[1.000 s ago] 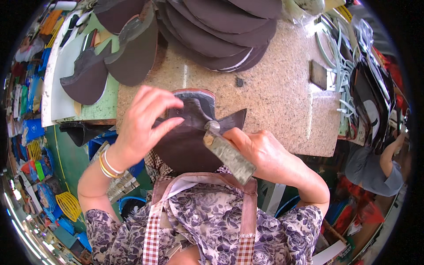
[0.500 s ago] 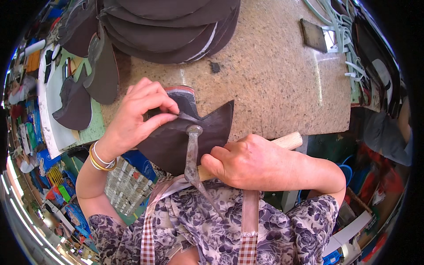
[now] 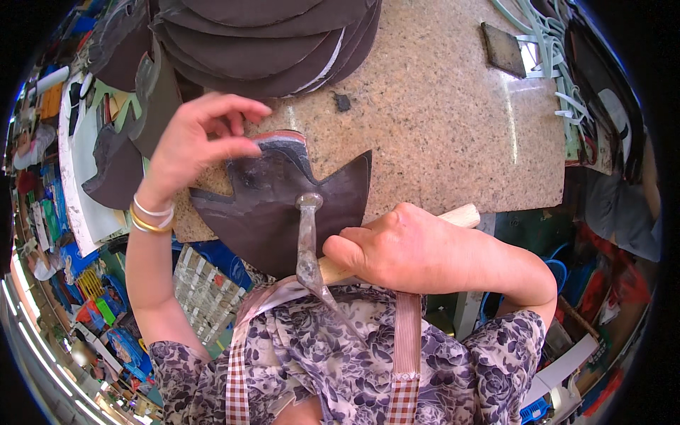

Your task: Hammering shoe upper components and applying adhesive tape to edges.

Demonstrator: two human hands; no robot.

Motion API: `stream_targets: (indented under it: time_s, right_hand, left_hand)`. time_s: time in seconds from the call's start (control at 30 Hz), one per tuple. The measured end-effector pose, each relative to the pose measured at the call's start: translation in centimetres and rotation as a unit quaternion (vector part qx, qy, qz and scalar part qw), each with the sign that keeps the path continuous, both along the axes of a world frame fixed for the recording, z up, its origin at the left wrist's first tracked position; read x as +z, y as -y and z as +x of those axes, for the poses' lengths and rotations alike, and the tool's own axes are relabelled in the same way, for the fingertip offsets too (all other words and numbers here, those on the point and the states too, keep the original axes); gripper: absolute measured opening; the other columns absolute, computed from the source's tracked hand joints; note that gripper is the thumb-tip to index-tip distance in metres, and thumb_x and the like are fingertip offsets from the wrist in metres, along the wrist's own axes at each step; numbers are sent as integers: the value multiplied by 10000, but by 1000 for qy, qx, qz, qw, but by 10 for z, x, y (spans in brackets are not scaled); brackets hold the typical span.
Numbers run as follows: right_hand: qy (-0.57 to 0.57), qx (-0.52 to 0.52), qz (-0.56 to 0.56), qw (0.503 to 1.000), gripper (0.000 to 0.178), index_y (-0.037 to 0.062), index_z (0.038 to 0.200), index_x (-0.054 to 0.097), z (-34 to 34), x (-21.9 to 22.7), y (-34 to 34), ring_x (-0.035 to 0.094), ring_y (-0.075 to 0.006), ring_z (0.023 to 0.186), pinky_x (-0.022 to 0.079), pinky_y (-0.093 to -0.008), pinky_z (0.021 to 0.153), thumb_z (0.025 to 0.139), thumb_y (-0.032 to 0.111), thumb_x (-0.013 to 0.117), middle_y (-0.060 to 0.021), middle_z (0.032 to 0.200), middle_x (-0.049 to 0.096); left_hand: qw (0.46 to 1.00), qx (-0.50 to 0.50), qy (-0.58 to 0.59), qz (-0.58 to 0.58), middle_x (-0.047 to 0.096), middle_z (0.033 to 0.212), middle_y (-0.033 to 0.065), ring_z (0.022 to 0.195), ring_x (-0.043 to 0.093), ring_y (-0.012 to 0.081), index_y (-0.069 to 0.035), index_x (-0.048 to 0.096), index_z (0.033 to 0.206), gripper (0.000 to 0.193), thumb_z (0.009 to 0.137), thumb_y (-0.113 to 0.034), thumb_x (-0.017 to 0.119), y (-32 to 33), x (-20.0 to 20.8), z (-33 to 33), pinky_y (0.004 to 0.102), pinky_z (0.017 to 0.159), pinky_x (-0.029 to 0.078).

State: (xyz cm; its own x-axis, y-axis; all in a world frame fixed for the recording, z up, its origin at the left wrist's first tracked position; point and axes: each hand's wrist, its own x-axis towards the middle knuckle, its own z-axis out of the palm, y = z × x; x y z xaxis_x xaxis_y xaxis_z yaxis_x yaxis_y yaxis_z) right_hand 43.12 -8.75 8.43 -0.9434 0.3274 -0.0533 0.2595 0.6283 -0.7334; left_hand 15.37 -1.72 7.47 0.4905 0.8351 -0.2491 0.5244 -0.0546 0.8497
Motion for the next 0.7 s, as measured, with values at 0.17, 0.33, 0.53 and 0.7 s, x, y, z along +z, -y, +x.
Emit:
stream_targets:
  time_s: [0.17,0.33,0.53,0.7]
  right_hand:
    - [-16,-24,-28,999,163,38,834,444,4,-1,-5,613,-276,566,473,-380,459,799,137,569,-80,658,522]
    - [-40,-54,-22,997,211,25,879,473,-3,13,-12,609,-268,562,460,-373,453,774,128,624,-80,648,507]
    - [-65,13,-36,997,267,14,954,518,-22,24,-14,611,-240,563,466,-358,467,777,145,669,-74,643,513]
    - [8,-9,-5,1000,259,10,972,531,-35,23,-25,621,-262,587,474,-363,489,769,101,663,-105,699,562]
  left_hand:
    - [980,-9,-44,196,549,892,86,795,529,213,-38,619,1090,399,751,-211,739,20,-1,9,310,670,452]
    - [961,-8,-116,250,518,848,41,757,495,157,-50,618,1118,447,706,-143,765,36,3,3,283,684,429]
    - [999,-46,6,22,563,907,75,810,554,203,-34,620,1077,344,770,-152,719,48,4,-10,294,702,439]
    - [990,-31,-27,133,574,974,115,911,565,301,-40,574,1123,397,760,-150,688,68,-3,-13,382,782,451]
